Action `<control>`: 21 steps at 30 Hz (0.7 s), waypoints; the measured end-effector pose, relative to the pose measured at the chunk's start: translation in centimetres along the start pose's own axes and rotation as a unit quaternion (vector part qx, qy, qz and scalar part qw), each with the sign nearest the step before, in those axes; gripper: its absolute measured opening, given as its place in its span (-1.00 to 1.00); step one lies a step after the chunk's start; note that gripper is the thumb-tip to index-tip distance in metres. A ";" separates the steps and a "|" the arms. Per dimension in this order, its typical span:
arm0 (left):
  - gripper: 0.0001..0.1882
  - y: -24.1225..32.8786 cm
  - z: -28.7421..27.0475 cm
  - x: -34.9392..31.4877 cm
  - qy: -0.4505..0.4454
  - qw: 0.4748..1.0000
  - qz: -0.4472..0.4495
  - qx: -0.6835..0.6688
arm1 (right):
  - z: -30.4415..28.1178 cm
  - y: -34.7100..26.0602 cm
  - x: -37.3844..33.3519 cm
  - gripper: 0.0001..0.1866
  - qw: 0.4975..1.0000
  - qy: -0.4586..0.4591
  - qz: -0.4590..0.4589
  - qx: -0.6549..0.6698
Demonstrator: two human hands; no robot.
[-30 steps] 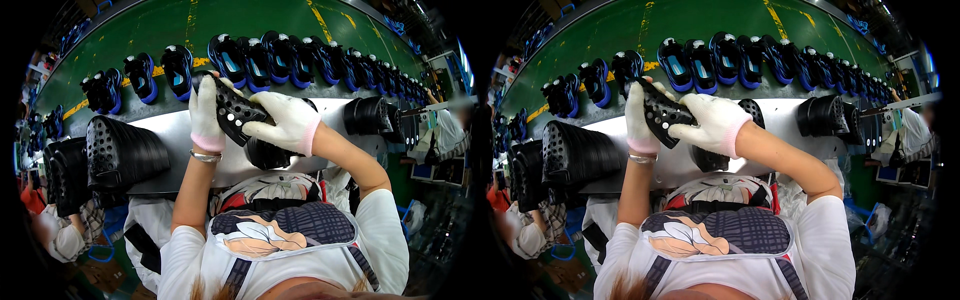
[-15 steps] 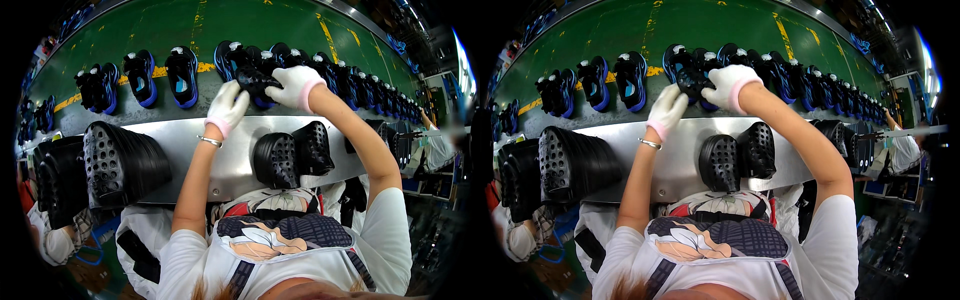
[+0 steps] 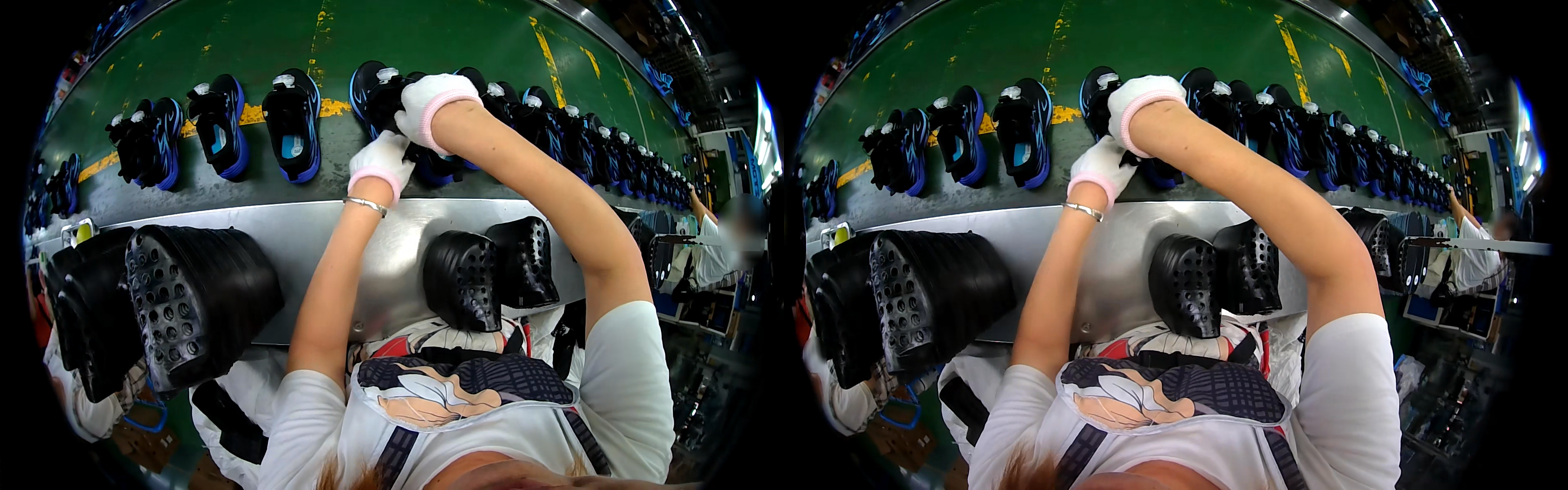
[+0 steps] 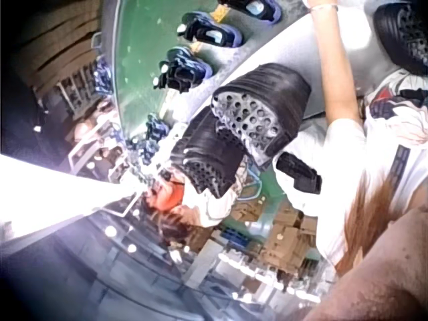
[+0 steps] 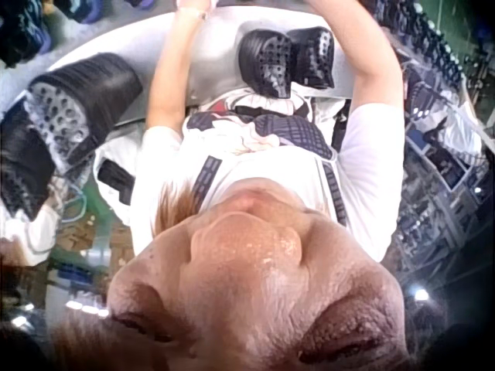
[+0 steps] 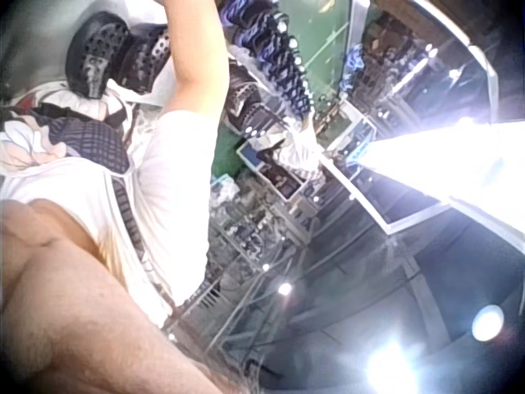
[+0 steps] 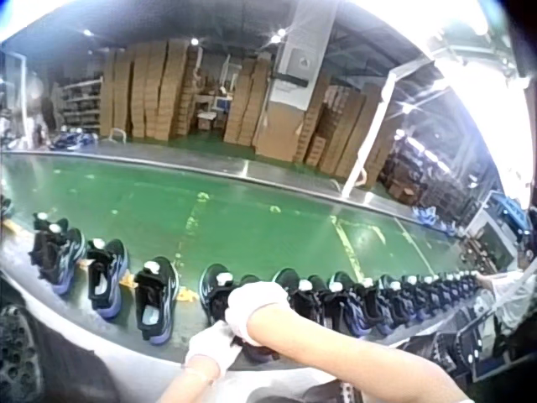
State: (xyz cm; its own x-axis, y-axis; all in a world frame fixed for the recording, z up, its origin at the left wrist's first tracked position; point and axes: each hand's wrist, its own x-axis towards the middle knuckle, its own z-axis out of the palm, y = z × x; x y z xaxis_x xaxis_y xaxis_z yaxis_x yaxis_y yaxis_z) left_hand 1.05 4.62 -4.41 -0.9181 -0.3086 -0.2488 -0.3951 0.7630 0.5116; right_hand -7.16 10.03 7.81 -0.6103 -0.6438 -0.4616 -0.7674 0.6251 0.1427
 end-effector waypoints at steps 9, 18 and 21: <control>-0.74 -0.4 0.5 0.7 -0.014 0.999 -0.004 0.035 | 1.1 -0.5 2.6 -0.64 1.000 -0.001 -0.019 0.009; -0.71 -0.3 -0.4 0.9 -0.056 0.996 -0.057 0.025 | 3.7 -2.2 4.8 -0.75 0.999 0.035 -0.036 0.004; -0.67 -0.9 -0.3 1.2 -0.044 0.998 -0.034 0.037 | 3.3 -2.1 5.3 -0.75 0.993 0.024 -0.091 -0.066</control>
State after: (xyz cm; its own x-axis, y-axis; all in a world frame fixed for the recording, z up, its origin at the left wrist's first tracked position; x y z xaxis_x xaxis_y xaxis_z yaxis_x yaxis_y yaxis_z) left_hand 0.34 3.38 -4.87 -0.8820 -0.3116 -0.3536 -0.4491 0.7830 0.4304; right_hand -8.15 6.81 2.21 -0.4648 -0.7637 -0.4480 -0.8833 0.4346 0.1756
